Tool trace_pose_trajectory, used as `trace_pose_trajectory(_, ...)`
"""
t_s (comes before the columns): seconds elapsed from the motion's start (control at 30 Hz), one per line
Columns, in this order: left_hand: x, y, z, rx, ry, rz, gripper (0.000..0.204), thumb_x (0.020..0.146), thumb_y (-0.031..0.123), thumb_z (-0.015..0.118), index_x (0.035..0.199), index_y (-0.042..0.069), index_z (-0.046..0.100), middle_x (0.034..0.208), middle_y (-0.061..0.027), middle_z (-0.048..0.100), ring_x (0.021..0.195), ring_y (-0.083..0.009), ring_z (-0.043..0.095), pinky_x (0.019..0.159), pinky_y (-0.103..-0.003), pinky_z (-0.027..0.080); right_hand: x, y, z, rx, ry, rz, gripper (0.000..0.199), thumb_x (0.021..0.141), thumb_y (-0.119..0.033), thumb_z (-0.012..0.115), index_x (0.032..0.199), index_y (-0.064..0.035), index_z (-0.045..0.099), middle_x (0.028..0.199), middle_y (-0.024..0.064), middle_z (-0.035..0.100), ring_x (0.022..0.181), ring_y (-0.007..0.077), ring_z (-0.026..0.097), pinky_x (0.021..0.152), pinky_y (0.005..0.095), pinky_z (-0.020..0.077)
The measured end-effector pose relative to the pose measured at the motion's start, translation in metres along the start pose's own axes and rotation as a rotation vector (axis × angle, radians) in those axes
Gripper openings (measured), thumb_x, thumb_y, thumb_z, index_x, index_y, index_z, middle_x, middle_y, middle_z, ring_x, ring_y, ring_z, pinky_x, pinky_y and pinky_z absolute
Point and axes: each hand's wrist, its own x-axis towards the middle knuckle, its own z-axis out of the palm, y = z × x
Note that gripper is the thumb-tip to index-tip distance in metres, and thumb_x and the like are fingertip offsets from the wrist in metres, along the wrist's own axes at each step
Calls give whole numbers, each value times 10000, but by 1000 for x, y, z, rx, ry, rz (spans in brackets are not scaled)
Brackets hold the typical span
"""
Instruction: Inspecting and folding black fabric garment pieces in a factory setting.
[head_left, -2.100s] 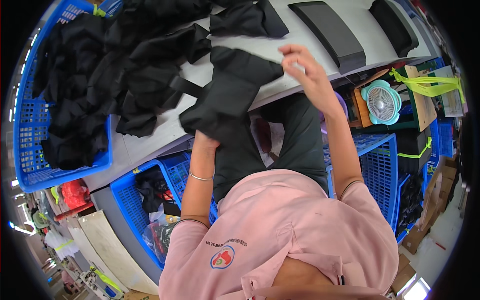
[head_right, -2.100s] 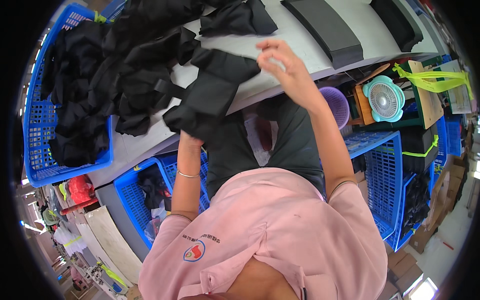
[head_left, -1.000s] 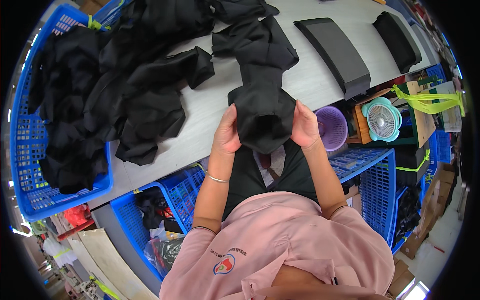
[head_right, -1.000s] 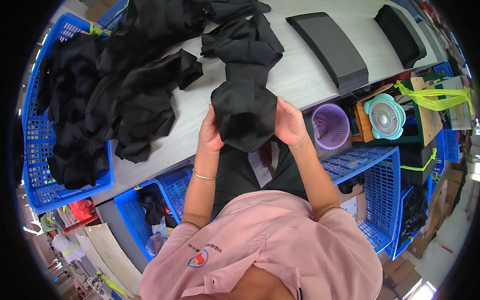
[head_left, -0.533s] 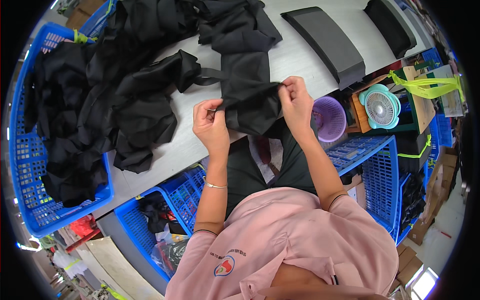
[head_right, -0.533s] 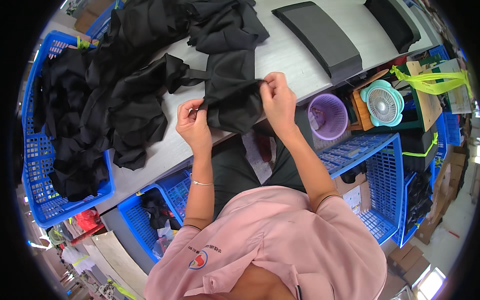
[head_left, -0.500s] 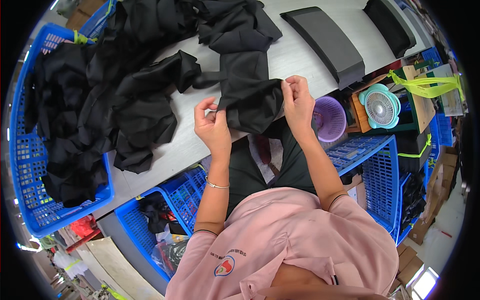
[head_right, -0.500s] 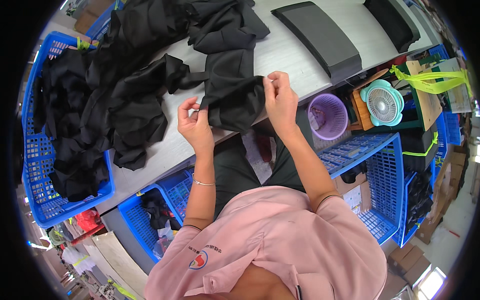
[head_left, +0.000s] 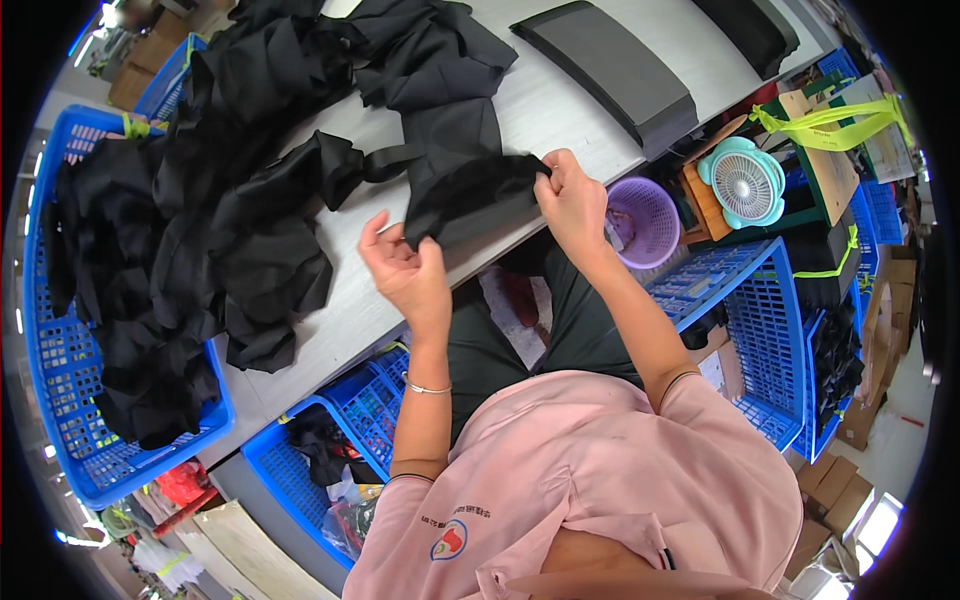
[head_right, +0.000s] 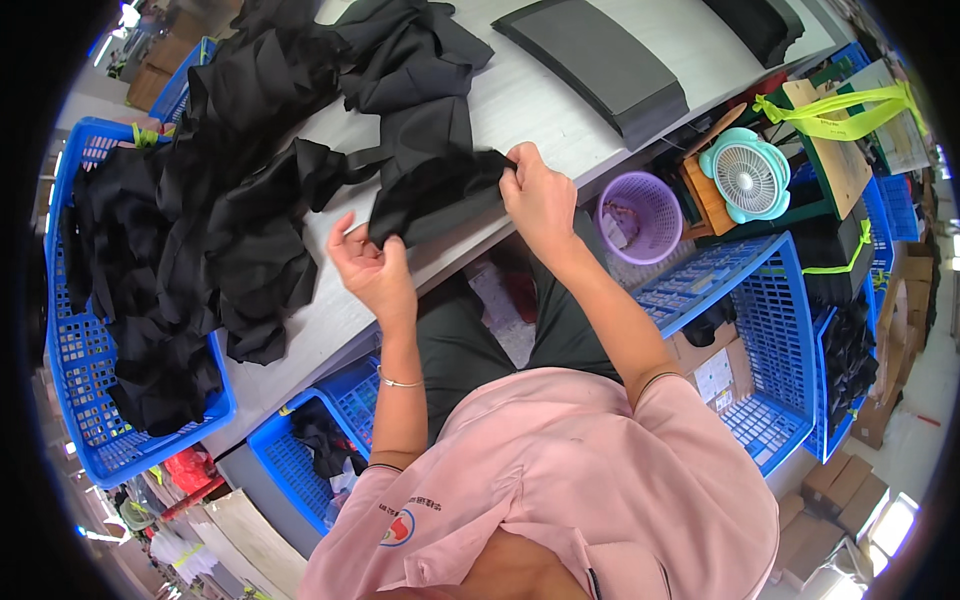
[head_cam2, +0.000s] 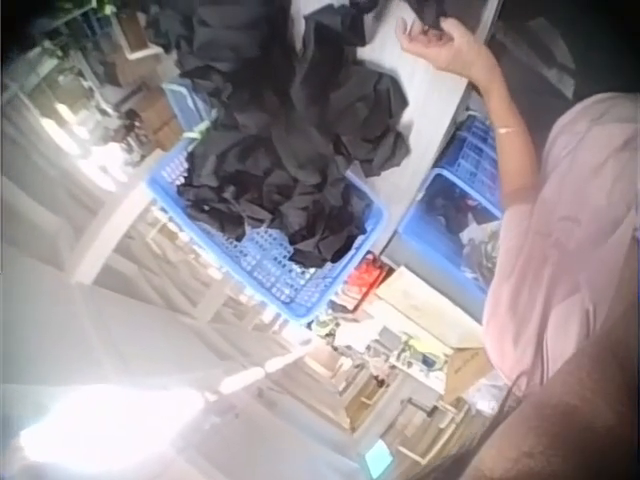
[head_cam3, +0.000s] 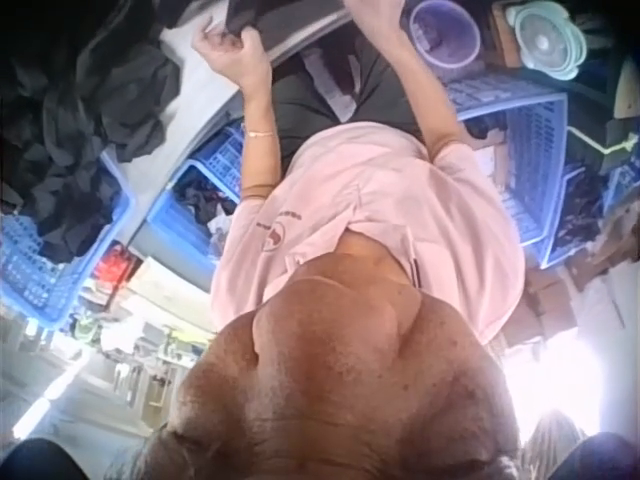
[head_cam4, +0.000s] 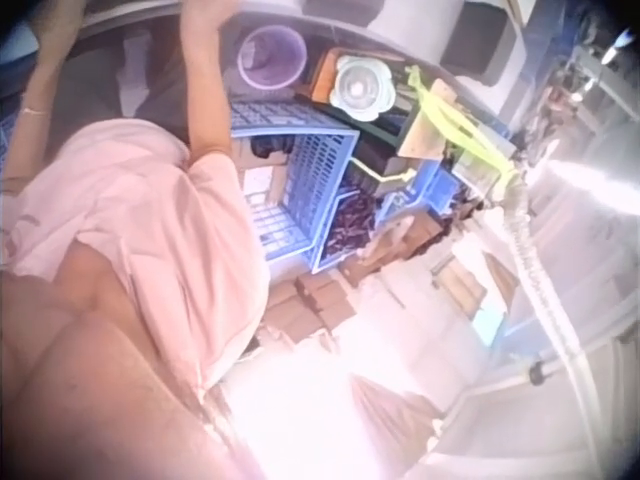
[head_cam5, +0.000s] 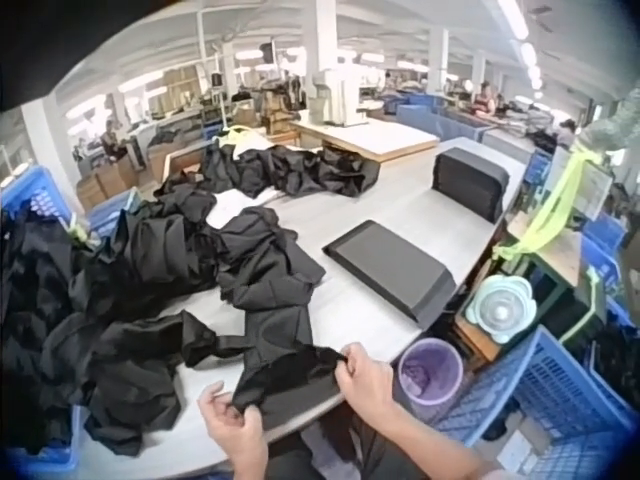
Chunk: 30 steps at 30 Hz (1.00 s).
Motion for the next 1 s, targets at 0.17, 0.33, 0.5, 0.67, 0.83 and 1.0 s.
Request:
trace_pose_trajectory(0.17, -3, -4, -2, 94, -73, -9, 657, 789, -128, 614, 1375, 48, 374, 1122, -85, 535, 693, -62, 493, 585, -185, 424, 31, 22, -32, 417, -306, -32, 497, 857, -243, 732, 1277, -78, 524, 722, 65, 563, 614, 157, 568, 621, 290, 475)
trace_pose_trajectory(0.33, -16, 4, -7, 48, -31, 80, 672, 821, -84, 664, 1409, 29, 358, 1205, -111, 505, 717, -57, 485, 556, -170, 413, 100, 72, -56, -344, 340, -390, 464, 815, -323, 758, 1199, -96, 628, 968, 75, 640, 940, 242, 616, 773, 364, 507)
trace_pose_trajectory(0.5, -40, 17, -10, -23, -23, 30, 601, 859, -31, 623, 1402, 18, 371, 1219, -130, 517, 734, -75, 525, 536, -175, 413, 137, 111, -59, -471, 105, -259, 297, 827, -370, 716, 981, -118, 750, 1036, 53, 653, 1023, 284, 602, 821, 410, 500)
trace_pose_trajectory(0.67, -65, 16, -11, -107, -98, -1, 534, 874, -15, 585, 1376, 0, 403, 1209, -144, 544, 738, -87, 549, 544, -179, 426, 139, 97, -70, -377, 110, -171, 251, 874, -329, 671, 881, -86, 733, 965, 76, 662, 929, 292, 628, 754, 423, 508)
trace_pose_trajectory(0.83, -82, 13, 4, -309, -525, -275, 558, 945, 217, 639, 1415, -7, 438, 1348, -165, 523, 1074, -178, 615, 800, -268, 532, 57, 42, -91, -516, 411, -482, 135, 888, -157, 670, 880, -25, 643, 933, 102, 645, 829, 304, 634, 693, 370, 517)
trace_pose_trajectory(1.0, -94, 7, 26, -600, -640, -454, 948, 840, 523, 724, 1508, 20, 277, 1438, -110, 433, 1287, -199, 449, 1089, -379, 359, -83, -20, -105, -174, 182, -599, 78, 889, -51, 651, 888, 7, 599, 1120, 169, 657, 904, 316, 651, 747, 363, 529)
